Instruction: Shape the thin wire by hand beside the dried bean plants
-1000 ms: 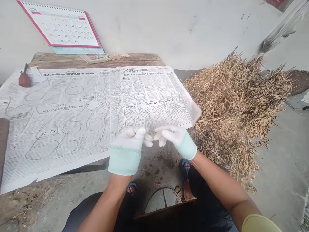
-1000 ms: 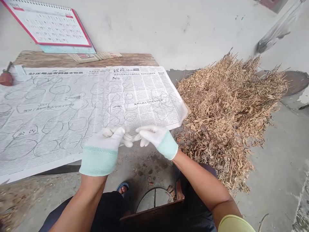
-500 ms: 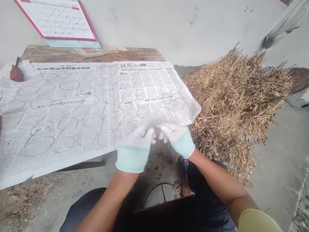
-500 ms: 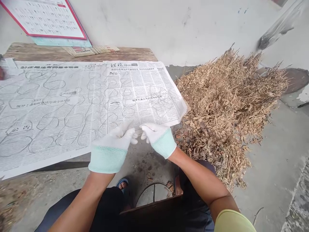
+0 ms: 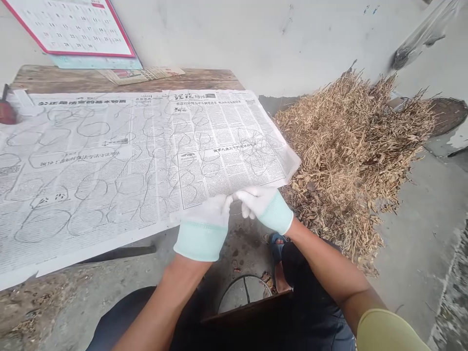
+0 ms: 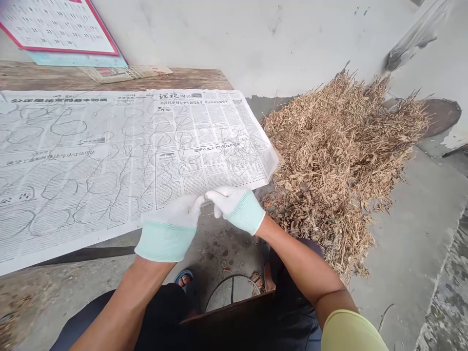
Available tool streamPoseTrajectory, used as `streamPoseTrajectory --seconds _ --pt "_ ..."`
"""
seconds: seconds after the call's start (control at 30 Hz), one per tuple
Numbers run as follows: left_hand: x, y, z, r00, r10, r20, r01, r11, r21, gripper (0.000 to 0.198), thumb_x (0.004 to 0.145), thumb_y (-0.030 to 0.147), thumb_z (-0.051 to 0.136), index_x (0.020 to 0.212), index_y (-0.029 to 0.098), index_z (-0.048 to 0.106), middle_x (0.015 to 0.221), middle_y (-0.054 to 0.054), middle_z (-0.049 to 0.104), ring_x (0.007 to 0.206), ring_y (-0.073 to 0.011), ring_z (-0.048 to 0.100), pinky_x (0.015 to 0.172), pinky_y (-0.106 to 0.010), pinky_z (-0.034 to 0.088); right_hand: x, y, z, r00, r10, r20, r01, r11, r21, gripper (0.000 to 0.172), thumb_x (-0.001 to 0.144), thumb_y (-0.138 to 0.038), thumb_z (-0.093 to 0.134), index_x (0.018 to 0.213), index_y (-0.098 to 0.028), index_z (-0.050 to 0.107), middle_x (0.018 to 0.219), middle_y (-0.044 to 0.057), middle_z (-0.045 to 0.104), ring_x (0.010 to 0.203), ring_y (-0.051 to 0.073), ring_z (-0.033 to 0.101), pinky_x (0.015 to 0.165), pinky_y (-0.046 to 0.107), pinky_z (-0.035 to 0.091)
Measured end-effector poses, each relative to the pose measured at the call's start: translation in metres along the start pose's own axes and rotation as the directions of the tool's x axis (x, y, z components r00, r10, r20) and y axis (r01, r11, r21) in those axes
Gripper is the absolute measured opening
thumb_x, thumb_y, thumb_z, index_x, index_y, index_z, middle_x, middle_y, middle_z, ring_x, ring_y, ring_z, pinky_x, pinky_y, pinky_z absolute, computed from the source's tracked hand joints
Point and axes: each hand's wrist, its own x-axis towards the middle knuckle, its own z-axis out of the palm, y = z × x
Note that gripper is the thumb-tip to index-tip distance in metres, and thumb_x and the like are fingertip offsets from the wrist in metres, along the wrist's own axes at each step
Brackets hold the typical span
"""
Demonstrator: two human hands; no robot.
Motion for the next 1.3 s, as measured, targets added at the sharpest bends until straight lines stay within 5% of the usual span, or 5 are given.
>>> streamPoseTrajectory --seconds 0.2,0.57,0.8,0.97,1.3 --pt "-0.003 0.003 0.000 0.998 -0.059 0.008 0.059 0.972 -0.226 0.037 0.092 0.049 0.054 0.061 0.028 0.052 0.053 -0.001 0.046 0.057 -0.0224 0.047 0.061 -0.035 0.027 0.006 0.003 -0.005 0.997 -0.069 -0.022 0.072 0.948 0.311 0.033 0.097 -0.043 0.063 0.093 -0.014 0.078 0.078 0.004 0.073 0.065 0.011 0.063 0.060 0.023 0.049" --pt "-0.011 0.006 -0.004 0.985 0.101 -0.138 -0.113 0.990 -0.085 0.041 0.093 0.041 0.051 0.057 0.027 0.038 0.052 -0.001 0.036 0.051 -0.0192 0.033 0.061 -0.036 0.015 0.001 0.001 -0.002 0.980 -0.189 -0.057 0.196 0.906 0.374 0.042 0.099 -0.047 0.057 0.088 -0.013 0.079 0.067 0.004 0.072 0.057 0.012 0.062 0.056 0.025 0.047" --pt "-0.011 -0.007 -0.002 0.983 0.056 -0.175 -0.046 0.997 0.058 0.046 0.095 0.043 0.052 0.058 0.026 0.031 0.050 0.000 0.033 0.049 -0.0178 0.027 0.061 -0.036 0.013 0.002 0.001 -0.003 0.983 -0.181 0.025 0.150 0.877 0.457 0.055 0.095 -0.065 0.060 0.101 -0.012 0.075 0.081 0.008 0.077 0.060 0.013 0.066 0.054 0.025 0.048" --pt "-0.011 -0.008 -0.001 0.971 0.176 -0.164 -0.150 0.976 0.158 0.033 0.097 0.034 0.047 0.066 0.024 0.050 0.055 0.000 0.036 0.050 -0.0174 0.026 0.061 -0.036 0.010 0.002 0.000 0.002 0.989 -0.095 0.113 0.034 0.891 0.452 0.037 0.093 -0.047 0.066 0.077 -0.014 0.072 0.066 0.004 0.072 0.049 0.011 0.059 0.049 0.023 0.045" --pt "-0.009 -0.007 0.007 0.991 0.000 -0.135 0.055 0.915 0.400 0.044 0.105 0.031 0.032 0.082 0.019 0.067 0.059 -0.003 0.054 0.054 -0.0196 0.050 0.059 -0.033 0.028 0.011 0.016 0.009 0.981 -0.070 0.180 -0.019 0.894 0.448 0.052 0.094 -0.056 0.061 0.065 -0.014 0.076 0.060 0.006 0.069 0.049 0.012 0.058 0.053 0.026 0.046"
